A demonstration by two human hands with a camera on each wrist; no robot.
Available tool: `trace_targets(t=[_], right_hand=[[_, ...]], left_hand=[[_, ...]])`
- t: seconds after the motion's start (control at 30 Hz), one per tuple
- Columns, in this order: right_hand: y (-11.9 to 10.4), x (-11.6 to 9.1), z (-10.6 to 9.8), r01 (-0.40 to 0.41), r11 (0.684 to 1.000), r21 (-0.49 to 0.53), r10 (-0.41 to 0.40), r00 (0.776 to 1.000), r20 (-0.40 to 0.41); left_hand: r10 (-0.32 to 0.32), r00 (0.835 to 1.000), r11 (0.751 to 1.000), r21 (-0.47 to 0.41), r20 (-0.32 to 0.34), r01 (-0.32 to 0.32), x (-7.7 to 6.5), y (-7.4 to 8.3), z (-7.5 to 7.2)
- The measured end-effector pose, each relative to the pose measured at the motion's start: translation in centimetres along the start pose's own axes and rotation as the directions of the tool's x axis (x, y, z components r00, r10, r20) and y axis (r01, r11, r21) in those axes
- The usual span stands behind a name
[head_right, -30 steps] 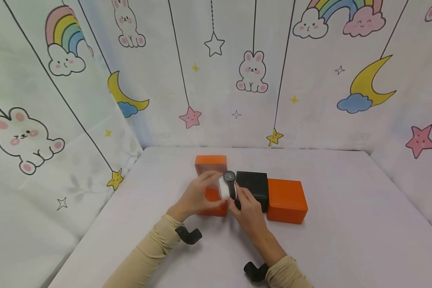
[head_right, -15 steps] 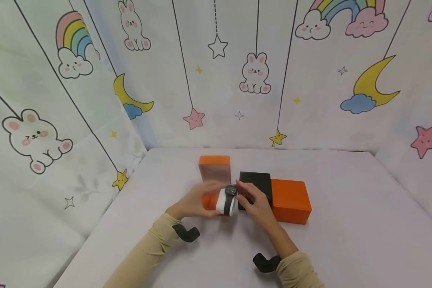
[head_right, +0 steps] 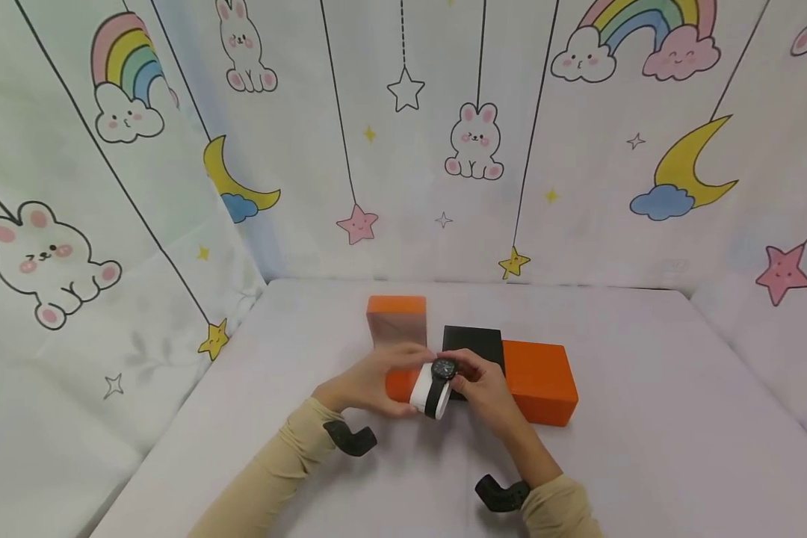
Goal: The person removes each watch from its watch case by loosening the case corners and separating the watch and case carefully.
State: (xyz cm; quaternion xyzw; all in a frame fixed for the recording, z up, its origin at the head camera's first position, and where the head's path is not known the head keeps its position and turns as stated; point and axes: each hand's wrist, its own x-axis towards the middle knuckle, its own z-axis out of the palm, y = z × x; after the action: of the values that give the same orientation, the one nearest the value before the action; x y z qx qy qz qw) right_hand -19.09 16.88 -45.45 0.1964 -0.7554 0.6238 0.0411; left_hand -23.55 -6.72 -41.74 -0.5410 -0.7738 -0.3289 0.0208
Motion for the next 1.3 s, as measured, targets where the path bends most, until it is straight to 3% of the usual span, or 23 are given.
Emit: trace_targets(t=[0.17,0.37,0.53,0.73,0.9,1.1,1.3], right_hand=[[-0.4,0.2,0.0,-0.071,0.997,-0.026,0.069,0.994,-0.090],[-0.5,0.3,0.2,-0.157,0.987,-0.029,0.149,0.970,-0.190],[-0.3,0.2,0.2,-0.108,0.994,-0.015,0.102,0.969,-0.224],[0.1,0.3,0.3,-0.032,0.999,-0.026,0.025,0.967,-0.254],[-0.1,0.3,0.4,-0.068,0.994,-0.081,0.039,0.949,-0.313],[-2.9,-0.1,1.1,-0.120,0.977,-0.175,0.044,0.922,-0.385],[-3.3,0.0,1.3,-0.134,0.971,-0.195,0.045,0.914,-0.403]], left_hand=[[-0.011,1.000,1.000,-0.008,0.008,0.011,0.3,0.2,-0.2],[-0.027,1.000,1.000,-0.007,0.007,0.027,0.1,0.3,-0.1],[-0.043,0.999,0.999,-0.002,-0.024,0.043,0.1,0.3,0.0],[-0.105,0.992,0.994,0.019,-0.064,0.106,0.1,0.0,0.3],[-0.107,0.991,0.993,0.033,-0.084,0.110,0.1,-0.1,0.6],[-0.114,0.990,0.992,0.038,-0.087,0.117,0.1,-0.3,0.7],[-0.140,0.988,0.988,0.061,-0.067,0.144,0.0,-0.8,0.7]])
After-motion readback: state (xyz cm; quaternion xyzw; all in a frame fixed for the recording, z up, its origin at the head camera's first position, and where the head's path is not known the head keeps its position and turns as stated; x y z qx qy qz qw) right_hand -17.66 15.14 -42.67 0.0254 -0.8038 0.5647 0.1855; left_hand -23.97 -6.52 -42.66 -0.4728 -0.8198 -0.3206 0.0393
